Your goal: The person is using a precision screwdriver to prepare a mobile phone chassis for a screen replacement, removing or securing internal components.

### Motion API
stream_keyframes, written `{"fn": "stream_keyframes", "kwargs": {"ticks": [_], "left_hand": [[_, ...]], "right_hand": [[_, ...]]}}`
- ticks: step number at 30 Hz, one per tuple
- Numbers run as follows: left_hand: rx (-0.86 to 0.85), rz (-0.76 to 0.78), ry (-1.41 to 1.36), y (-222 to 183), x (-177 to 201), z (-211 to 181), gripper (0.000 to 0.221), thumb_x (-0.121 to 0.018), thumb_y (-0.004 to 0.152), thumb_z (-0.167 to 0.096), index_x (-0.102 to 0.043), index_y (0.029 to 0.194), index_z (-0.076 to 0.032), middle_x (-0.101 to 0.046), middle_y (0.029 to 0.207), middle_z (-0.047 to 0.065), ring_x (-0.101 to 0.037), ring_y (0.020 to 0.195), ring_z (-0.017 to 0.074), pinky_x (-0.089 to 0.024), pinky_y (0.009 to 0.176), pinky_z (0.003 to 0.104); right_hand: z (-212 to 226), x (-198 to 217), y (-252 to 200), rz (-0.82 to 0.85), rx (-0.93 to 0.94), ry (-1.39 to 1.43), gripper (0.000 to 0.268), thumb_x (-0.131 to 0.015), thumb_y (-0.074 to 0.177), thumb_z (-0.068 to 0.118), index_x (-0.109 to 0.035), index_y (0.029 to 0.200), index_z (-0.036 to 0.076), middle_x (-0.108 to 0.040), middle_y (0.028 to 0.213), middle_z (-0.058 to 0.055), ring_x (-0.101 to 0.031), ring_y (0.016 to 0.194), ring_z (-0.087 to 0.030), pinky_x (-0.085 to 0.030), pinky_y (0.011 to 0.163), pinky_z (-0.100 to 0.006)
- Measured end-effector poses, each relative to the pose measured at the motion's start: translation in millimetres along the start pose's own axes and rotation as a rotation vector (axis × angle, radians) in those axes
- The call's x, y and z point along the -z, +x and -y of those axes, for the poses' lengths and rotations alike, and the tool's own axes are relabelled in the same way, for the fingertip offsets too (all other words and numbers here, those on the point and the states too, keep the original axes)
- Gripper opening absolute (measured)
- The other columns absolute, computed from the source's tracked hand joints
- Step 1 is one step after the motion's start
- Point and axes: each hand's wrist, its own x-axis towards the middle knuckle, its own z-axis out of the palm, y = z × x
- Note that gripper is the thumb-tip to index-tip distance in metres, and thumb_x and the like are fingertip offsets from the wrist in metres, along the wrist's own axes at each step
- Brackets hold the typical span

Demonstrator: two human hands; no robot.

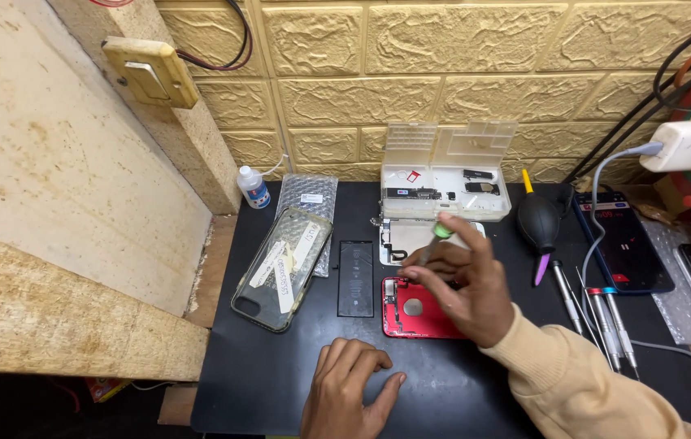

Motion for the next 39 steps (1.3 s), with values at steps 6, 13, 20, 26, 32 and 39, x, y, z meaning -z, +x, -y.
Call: {"fn": "stream_keyframes", "kwargs": {"ticks": [6,13,20,26,32,39], "left_hand": [[0.001,0.0,-0.009,-0.2,0.3,-1.4,0.018,-0.083,0.084,-0.024,-0.071,0.091,-0.013,-0.064,0.089,0.0,-0.058,0.084,0.0212,-0.047,0.076,0.037],[-0.014,-0.028,0.007,-0.3,-0.9,0.8,0.017,-0.085,0.083,-0.025,-0.073,0.086,-0.014,-0.06,0.086,0.001,-0.057,0.082,0.0201,-0.047,0.073,0.038],[-0.056,-0.068,-0.007,0.9,-1.3,1.5,0.016,-0.086,0.083,-0.025,-0.074,0.084,-0.015,-0.059,0.085,0.0,-0.057,0.079,0.0189,-0.047,0.073,0.036],[-0.036,-0.023,-0.016,-2.4,-3.0,5.6,0.015,-0.084,0.084,-0.028,-0.076,0.085,-0.015,-0.059,0.084,0.001,-0.057,0.079,0.0202,-0.045,0.071,0.038],[-0.098,-0.149,0.002,1.8,-11.1,4.5,0.015,-0.085,0.079,-0.031,-0.075,0.08,-0.019,-0.06,0.078,-0.003,-0.057,0.071,0.0166,-0.043,0.067,0.032],[-0.018,-0.181,0.08,-7.8,-25.0,12.5,0.015,-0.088,0.071,-0.035,-0.078,0.074,-0.024,-0.062,0.074,-0.008,-0.057,0.068,0.0141,-0.044,0.065,0.03]], "right_hand": [[-6.8,-16.7,-6.5,-0.009,0.019,0.112,0.063,-0.062,0.099,-0.005,-0.03,0.151,0.009,-0.069,0.094,-0.021,-0.079,0.092,-0.029,-0.073,0.088,-0.041],[-3.8,-9.9,2.9,-0.053,-0.063,0.095,0.062,-0.062,0.1,0.002,-0.028,0.151,0.009,-0.073,0.09,-0.019,-0.083,0.083,-0.027,-0.073,0.077,-0.036],[9.6,5.1,12.9,-0.085,-0.167,0.035,0.075,-0.064,0.098,0.004,-0.018,0.158,0.008,-0.075,0.089,-0.019,-0.083,0.078,-0.026,-0.07,0.072,-0.032],[37.2,72.0,7.8,-0.124,-0.338,-0.075,0.073,-0.062,0.096,0.002,-0.024,0.158,0.007,-0.073,0.083,-0.017,-0.079,0.067,-0.023,-0.066,0.069,-0.03],[59.3,164.5,-38.8,-0.027,-0.412,-0.614,0.043,-0.061,0.098,0.011,-0.051,0.139,0.007,-0.066,0.073,-0.004,-0.056,0.056,-0.013,-0.047,0.06,-0.026],[46.3,193.7,-106.2,0.181,-0.636,-0.926,0.027,-0.058,0.096,0.032,-0.065,0.122,0.027,-0.073,0.064,-0.003,-0.07,0.052,-0.025,-0.05,0.062,-0.038]]}}
